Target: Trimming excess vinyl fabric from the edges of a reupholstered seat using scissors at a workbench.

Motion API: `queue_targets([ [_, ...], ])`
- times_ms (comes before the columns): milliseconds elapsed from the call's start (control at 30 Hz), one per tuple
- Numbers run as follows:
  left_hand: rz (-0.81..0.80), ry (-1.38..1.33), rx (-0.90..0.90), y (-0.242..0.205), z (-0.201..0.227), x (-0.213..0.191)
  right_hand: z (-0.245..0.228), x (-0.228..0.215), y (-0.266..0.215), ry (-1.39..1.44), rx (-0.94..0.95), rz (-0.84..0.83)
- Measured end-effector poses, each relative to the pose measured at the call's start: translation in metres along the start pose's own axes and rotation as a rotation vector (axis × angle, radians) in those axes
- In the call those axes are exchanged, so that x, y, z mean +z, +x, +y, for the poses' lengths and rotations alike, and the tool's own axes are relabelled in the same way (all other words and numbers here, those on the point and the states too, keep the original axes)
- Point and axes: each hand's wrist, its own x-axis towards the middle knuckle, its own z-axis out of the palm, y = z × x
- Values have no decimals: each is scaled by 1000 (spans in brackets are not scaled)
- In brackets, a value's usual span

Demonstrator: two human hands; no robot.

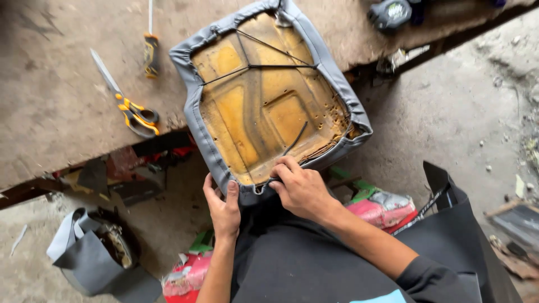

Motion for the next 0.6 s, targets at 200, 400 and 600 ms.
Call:
queue_targets([
  [200, 20, -446, 237, 78, -24, 7, -4, 15, 81, 23, 125, 78],
  [400, 3, -466, 147, 57, 46, 37, 1, 33, 130, -44, 129, -4],
  [600, 93, -511, 86, 78, 55, 42, -12, 4, 160, -215, 136, -300],
])
